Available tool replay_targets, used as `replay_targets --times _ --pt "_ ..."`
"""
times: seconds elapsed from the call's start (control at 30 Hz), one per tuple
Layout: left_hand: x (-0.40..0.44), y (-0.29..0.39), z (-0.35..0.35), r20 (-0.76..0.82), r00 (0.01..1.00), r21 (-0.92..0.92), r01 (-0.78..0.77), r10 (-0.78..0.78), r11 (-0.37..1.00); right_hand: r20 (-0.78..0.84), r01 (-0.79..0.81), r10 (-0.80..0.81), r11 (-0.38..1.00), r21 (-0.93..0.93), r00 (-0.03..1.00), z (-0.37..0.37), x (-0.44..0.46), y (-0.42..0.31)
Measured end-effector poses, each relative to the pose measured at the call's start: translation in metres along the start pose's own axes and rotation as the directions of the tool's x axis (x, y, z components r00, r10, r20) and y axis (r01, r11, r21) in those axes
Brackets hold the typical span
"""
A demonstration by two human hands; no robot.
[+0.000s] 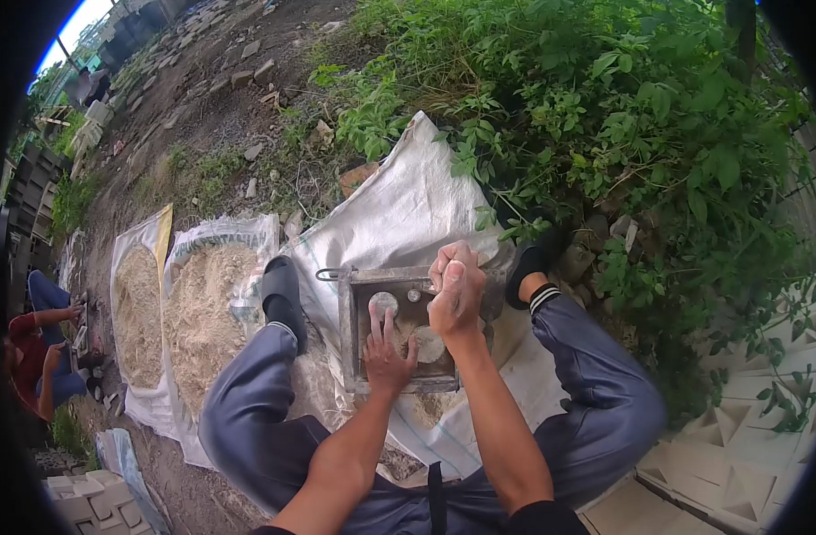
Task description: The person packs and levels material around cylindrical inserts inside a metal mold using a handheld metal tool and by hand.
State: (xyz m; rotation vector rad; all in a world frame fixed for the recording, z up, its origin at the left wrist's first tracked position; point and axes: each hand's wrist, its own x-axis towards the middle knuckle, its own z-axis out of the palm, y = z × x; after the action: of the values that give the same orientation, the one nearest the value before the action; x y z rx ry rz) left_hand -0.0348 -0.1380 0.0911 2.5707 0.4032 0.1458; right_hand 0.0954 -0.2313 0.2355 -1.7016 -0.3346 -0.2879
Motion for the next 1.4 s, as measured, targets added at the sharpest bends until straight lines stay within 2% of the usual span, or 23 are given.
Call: replay_targets --times 0.07,0.1,0.17,0.23,0.3,0.43,0.5,0.53,0.57,0.63,0.73,0.77,0.9,0.97,1.0,1.07,1.1,1.17,1.23,1.3,1.33,1.37,1.4 --pt "0.003 0.003 0.001 -0.020 0.999 0.029 -0.027 0.028 0.999 0.088 0.193 -0.181 0.968 -0.159 0.980 -0.004 0.000 0.007" --pt "0.004 0.006 0.002 -0.026 0.999 0.022 -0.032 0.032 0.999 0.088 0.201 -0.189 0.966 -0.164 0.978 -0.004 0.006 0.004" --pt "0.003 0.003 0.002 -0.010 1.000 0.045 -0.020 0.021 0.999 -0.009 -0.058 0.058 0.998 -0.013 0.998 -0.001 0.009 0.002" --pt "0.008 0.003 0.001 -0.040 0.998 0.030 -0.038 0.039 0.999 -0.114 0.009 0.008 0.989 0.148 0.993 -0.008 0.004 -0.012" --pt "-0.001 0.001 0.000 -0.049 0.997 0.011 -0.054 0.054 0.998 0.078 0.082 -0.084 0.996 0.022 0.993 -0.010 0.004 0.007" --pt "0.004 0.004 0.001 -0.042 0.998 0.041 -0.037 0.038 0.998 0.055 -0.016 0.016 1.000 0.006 0.998 -0.012 0.009 -0.002" --pt "0.004 0.004 -0.001 -0.013 1.000 -0.018 -0.013 0.013 1.000 -0.182 0.129 -0.115 0.990 0.064 0.976 -0.012 -0.008 -0.003" --pt "0.001 0.001 -0.002 -0.003 1.000 -0.013 -0.004 0.004 1.000 -0.147 0.098 -0.084 0.991 0.091 0.986 -0.009 -0.016 0.004" --pt "-0.002 0.000 -0.002 -0.017 1.000 0.015 -0.025 0.025 1.000 -0.012 0.166 -0.166 0.986 -0.036 0.986 -0.008 -0.014 0.011" --pt "0.004 0.005 0.002 -0.055 0.997 0.028 -0.060 0.061 0.998 0.062 0.231 -0.224 0.960 -0.158 0.973 -0.007 0.004 0.009" --pt "0.009 0.003 -0.001 -0.025 0.999 0.045 -0.034 0.035 0.998 -0.157 0.228 -0.224 0.974 0.005 0.962 -0.009 -0.005 -0.002" --pt "0.008 0.003 -0.001 -0.043 0.998 0.038 -0.043 0.045 0.998 -0.155 0.223 -0.219 0.975 0.012 0.963 -0.003 -0.005 0.005" --pt "0.002 0.004 0.002 -0.013 1.000 0.046 -0.023 0.023 0.999 0.086 0.327 -0.318 0.937 -0.124 0.944 -0.010 0.005 0.013" --pt "0.001 0.003 0.003 -0.035 0.999 0.038 -0.037 0.039 0.999 -0.106 0.125 -0.127 0.992 -0.023 0.986 -0.011 -0.003 0.005" --pt "0.000 0.003 0.000 -0.031 0.999 0.034 -0.032 0.033 0.999 -0.203 0.094 -0.067 0.988 0.125 0.977 -0.008 -0.010 0.006" --pt "0.003 0.005 -0.001 -0.033 0.999 0.024 -0.038 0.039 0.999 -0.172 0.192 -0.184 0.981 0.034 0.968 -0.002 -0.008 0.015" --pt "0.005 0.007 -0.001 -0.044 0.997 0.011 -0.064 0.064 0.998 -0.064 0.205 -0.207 0.978 -0.039 0.976 -0.003 -0.003 0.016" --pt "0.000 0.006 -0.001 -0.020 0.999 0.017 -0.038 0.038 0.999 0.000 0.117 -0.117 0.993 -0.019 0.993 0.002 0.009 0.012" --pt "0.006 0.006 -0.001 -0.051 0.997 0.003 -0.051 0.051 0.999 -0.052 0.193 -0.192 0.981 0.012 0.980 0.002 0.012 -0.011" --pt "-0.001 0.000 0.005 -0.086 0.994 0.019 -0.071 0.072 0.997 -0.059 0.152 -0.146 0.981 0.119 0.988 -0.005 0.000 -0.044" --pt "-0.001 0.004 -0.004 0.017 0.999 -0.018 -0.027 0.027 0.999 -0.047 0.221 -0.218 0.971 0.085 0.975 -0.009 -0.002 -0.056" --pt "-0.006 -0.001 0.005 0.012 1.000 -0.022 -0.014 0.015 1.000 -0.034 0.222 -0.220 0.971 0.089 0.975 -0.014 -0.009 -0.063" --pt "-0.006 -0.014 0.020 -0.148 0.987 -0.063 -0.077 0.067 0.995 -0.028 0.189 -0.187 0.975 0.119 0.982 -0.017 -0.019 -0.069"
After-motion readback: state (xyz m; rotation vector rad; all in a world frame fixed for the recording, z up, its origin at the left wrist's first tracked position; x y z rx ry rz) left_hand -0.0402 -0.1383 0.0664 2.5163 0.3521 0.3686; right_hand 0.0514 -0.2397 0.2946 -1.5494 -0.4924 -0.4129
